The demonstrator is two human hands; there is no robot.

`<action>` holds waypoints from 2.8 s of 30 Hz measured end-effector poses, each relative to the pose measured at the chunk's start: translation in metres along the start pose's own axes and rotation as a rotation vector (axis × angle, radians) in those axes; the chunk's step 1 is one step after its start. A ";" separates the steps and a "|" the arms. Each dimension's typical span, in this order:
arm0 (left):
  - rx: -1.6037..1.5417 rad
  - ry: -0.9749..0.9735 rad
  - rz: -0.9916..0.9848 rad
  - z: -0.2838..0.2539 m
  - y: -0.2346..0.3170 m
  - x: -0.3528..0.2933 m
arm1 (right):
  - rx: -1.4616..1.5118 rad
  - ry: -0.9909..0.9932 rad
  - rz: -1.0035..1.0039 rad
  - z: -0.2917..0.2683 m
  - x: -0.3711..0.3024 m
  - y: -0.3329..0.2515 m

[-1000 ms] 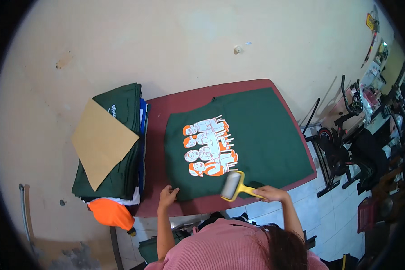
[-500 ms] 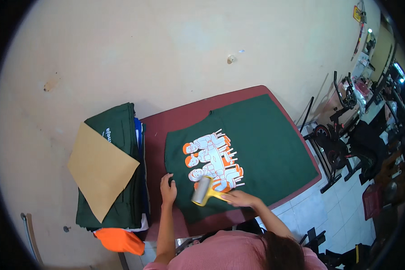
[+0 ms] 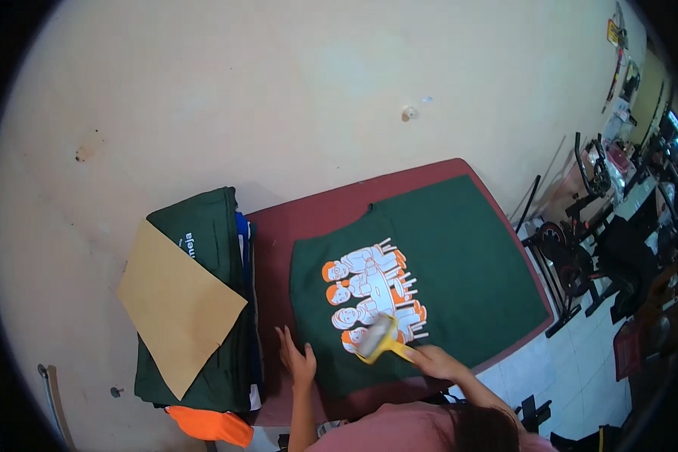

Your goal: The recorder uses a lint roller to clean multiple green vests before folding them on a table.

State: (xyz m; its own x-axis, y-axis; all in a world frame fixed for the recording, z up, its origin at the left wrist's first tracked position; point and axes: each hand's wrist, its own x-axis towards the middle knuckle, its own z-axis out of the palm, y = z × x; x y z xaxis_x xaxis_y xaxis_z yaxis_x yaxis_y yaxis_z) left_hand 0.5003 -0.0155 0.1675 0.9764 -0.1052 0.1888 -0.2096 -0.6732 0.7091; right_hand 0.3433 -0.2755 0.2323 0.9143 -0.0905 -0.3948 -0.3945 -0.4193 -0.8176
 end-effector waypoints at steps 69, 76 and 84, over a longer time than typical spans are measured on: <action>-0.198 -0.681 0.365 0.048 0.130 -0.099 | 0.544 0.518 0.078 0.015 -0.052 0.071; 0.118 -0.808 0.323 0.056 0.146 -0.160 | 0.348 0.482 0.192 -0.130 0.216 0.014; 0.035 -0.665 -0.108 0.071 0.185 -0.193 | 0.946 0.169 0.266 -0.136 0.257 0.012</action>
State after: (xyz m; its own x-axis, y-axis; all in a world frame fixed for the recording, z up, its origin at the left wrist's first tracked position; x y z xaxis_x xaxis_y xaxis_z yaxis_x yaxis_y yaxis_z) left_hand 0.2769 -0.1717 0.2144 0.8184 -0.4570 -0.3484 -0.1181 -0.7272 0.6762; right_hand 0.5866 -0.4267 0.1783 0.7574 -0.2349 -0.6092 -0.4322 0.5190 -0.7375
